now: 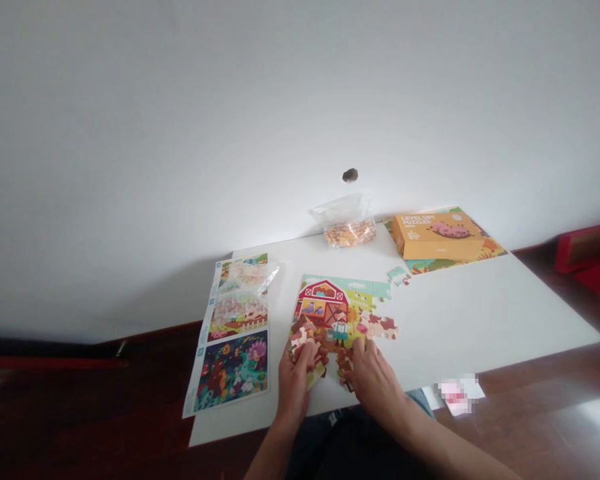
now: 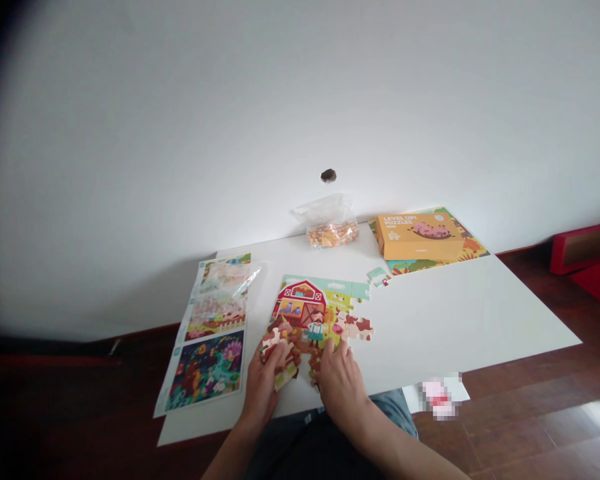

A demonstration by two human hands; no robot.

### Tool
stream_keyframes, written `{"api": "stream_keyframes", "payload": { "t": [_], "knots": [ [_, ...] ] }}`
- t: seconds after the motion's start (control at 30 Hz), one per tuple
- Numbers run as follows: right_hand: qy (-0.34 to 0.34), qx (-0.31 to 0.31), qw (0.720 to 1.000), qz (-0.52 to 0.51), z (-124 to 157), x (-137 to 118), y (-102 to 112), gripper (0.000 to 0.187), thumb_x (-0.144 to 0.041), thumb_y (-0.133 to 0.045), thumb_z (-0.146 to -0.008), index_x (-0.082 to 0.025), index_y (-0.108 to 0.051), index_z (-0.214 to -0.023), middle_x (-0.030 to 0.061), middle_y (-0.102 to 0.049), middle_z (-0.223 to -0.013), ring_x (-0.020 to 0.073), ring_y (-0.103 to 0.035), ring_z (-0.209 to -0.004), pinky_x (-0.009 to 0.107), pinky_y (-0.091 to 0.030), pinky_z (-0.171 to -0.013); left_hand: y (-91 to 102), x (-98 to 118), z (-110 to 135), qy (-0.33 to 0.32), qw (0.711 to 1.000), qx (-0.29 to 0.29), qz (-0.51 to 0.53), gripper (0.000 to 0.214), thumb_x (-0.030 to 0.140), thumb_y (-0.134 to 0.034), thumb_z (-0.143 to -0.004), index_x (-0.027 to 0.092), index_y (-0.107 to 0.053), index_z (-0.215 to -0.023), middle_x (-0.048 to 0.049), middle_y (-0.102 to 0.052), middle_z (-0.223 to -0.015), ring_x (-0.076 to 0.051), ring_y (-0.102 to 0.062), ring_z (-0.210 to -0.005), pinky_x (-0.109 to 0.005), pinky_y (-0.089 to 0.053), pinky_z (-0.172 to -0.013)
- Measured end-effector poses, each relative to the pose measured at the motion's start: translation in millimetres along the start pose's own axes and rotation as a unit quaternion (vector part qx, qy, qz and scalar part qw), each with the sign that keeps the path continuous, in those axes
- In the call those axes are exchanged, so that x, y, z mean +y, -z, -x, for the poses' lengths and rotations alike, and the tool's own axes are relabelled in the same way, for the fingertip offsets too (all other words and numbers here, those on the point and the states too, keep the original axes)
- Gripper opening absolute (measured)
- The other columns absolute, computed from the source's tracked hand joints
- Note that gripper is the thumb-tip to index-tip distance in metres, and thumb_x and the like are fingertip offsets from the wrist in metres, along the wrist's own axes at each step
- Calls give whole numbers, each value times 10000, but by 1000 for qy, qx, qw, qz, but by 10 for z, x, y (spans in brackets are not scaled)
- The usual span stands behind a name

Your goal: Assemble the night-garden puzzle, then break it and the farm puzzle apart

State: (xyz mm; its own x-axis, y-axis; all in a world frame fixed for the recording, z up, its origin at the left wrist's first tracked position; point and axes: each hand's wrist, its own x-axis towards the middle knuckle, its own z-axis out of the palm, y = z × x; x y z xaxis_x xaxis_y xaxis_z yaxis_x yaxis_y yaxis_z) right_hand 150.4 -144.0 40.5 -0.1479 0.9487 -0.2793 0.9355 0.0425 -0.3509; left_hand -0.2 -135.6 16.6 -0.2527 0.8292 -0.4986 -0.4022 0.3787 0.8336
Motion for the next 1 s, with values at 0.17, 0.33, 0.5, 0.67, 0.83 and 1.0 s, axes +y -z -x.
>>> {"api": "stream_keyframes", "payload": {
  "t": [0.17,0.33,0.5,0.67,0.83,1.0],
  "knots": [
    [-20,-18,996,-90,-54,178,100,320,-167,-572,-812,-118,-509,-1122,126,-671,-914,288,-626,-898,345,-443,-761,14,30,1,-2,1000,-8,-2,546,377,-736,-767,223,-539,-1252,-100,-708,-1067,-214,-719,-817,-331,-591,-702],
    [-14,-16,948,-316,-141,180,175,305,-248,-562,-833,-169,-492,-1119,24,-667,-777,205,-628,-757,268,-428,-641,-91,31,73,6,999,-30,21,558,410,-754,-748,246,-561,-1246,-98,-690,-1125,-244,-694,-957,-315,-575,-748],
    [101,59,937,-330,-237,93,226,367,-197,-389,-923,-175,-539,-1257,89,-642,-1052,189,-598,-980,289,-464,-852,-403,-40,172,48,982,-139,118,624,328,-822,-678,260,-562,-1242,-101,-682,-1161,-258,-683,-991,-341,-563,-803],
    [81,157,972,-153,-714,716,541,463,-82,-355,-899,-195,-543,-1307,116,-572,-1231,224,-518,-1134,353,-412,-988,-530,-42,24,75,984,-100,124,546,305,-801,-700,209,-581,-1191,-99,-719,-1044,-254,-712,-885,-367,-575,-759],
    [48,104,991,65,-1260,1550,842,581,-76,-476,-855,-216,-420,-1416,126,-497,-1346,276,-478,-1156,386,-378,-971,-478,-16,-148,53,984,-116,125,529,267,-812,-674,207,-597,-1154,-100,-717,-1048,-277,-709,-887,-390,-587,-731],
    [32,43,996,71,-1425,1780,957,406,-187,-643,-814,-161,-590,-1217,152,-567,-1172,265,-521,-1084,329,-378,-889,-505,-12,-142,61,984,-121,118,512,277,-825,-650,235,-619,-1116,-98,-718,-1039,-312,-696,-922,-424,-594,-729]
  ]
}}
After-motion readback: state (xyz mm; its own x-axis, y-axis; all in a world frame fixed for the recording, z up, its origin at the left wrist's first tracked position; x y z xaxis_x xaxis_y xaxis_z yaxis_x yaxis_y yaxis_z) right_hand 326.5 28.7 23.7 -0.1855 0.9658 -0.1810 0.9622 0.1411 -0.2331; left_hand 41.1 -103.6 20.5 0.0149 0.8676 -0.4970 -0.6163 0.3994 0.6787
